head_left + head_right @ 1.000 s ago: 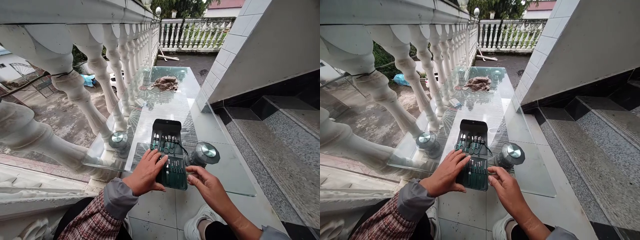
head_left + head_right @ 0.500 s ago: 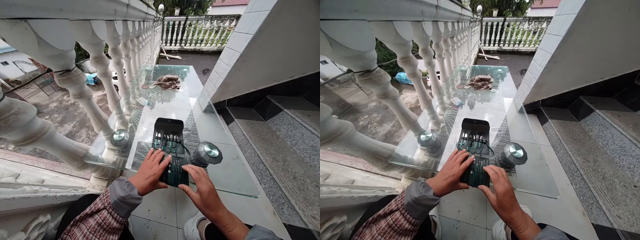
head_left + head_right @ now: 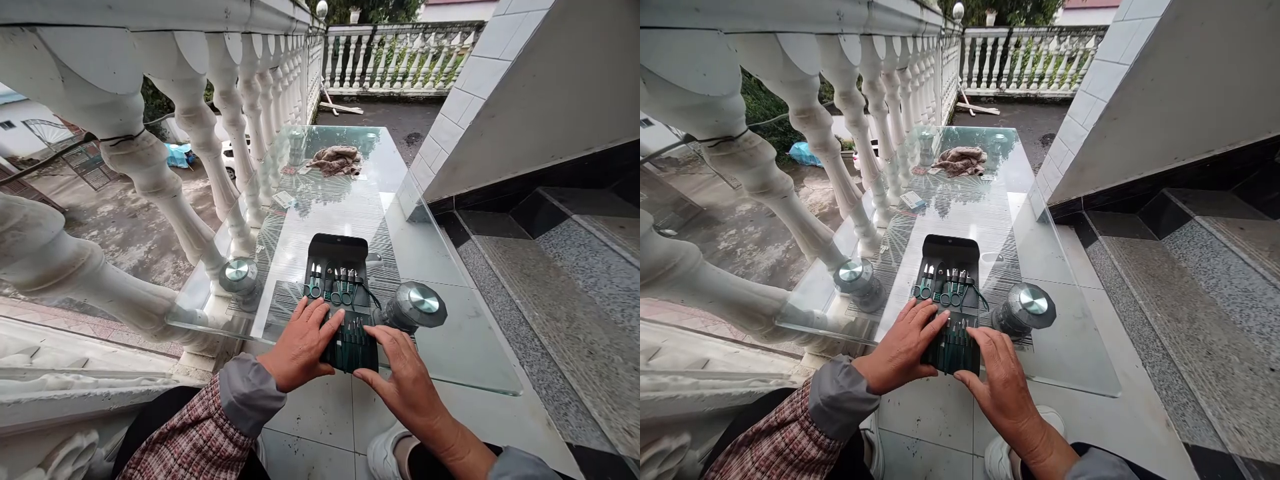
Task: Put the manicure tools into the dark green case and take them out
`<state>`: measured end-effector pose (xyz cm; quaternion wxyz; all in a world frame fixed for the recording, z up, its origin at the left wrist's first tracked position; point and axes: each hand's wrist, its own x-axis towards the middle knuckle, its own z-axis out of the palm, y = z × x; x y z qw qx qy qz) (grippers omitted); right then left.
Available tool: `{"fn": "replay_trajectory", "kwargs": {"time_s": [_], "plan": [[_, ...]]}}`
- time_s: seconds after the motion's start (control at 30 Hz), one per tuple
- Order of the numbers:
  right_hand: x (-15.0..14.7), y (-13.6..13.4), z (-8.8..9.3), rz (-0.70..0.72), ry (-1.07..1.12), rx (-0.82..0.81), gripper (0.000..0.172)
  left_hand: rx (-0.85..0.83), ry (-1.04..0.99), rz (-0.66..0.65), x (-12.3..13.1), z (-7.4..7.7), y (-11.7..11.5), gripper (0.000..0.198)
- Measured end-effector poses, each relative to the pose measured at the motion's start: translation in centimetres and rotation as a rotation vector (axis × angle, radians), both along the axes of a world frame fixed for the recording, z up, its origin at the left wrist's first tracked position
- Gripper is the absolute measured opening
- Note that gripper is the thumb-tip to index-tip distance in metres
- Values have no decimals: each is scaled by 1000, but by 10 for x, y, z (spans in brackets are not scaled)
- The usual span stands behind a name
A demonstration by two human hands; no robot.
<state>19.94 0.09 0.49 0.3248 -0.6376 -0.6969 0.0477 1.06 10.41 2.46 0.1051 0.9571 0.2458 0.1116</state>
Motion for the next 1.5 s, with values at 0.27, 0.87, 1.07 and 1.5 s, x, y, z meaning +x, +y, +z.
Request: {"fn": "replay_trajectory", "kwargs": {"time_s": [0.27,0.87,1.07,1.5], "plan": [[-2,0,0,12,-38,4,61,-8,-10,1,1,0,0,109],[19,10,11,153,157,-160,57,-9,-7,12,3,-1,0,113],[14,16,12,67,156,-87,38,-4,-2,13,3,-1,0,113],[20,27,31,-89,499,-326,29,-2,2,15,4,0,0,113]]}}
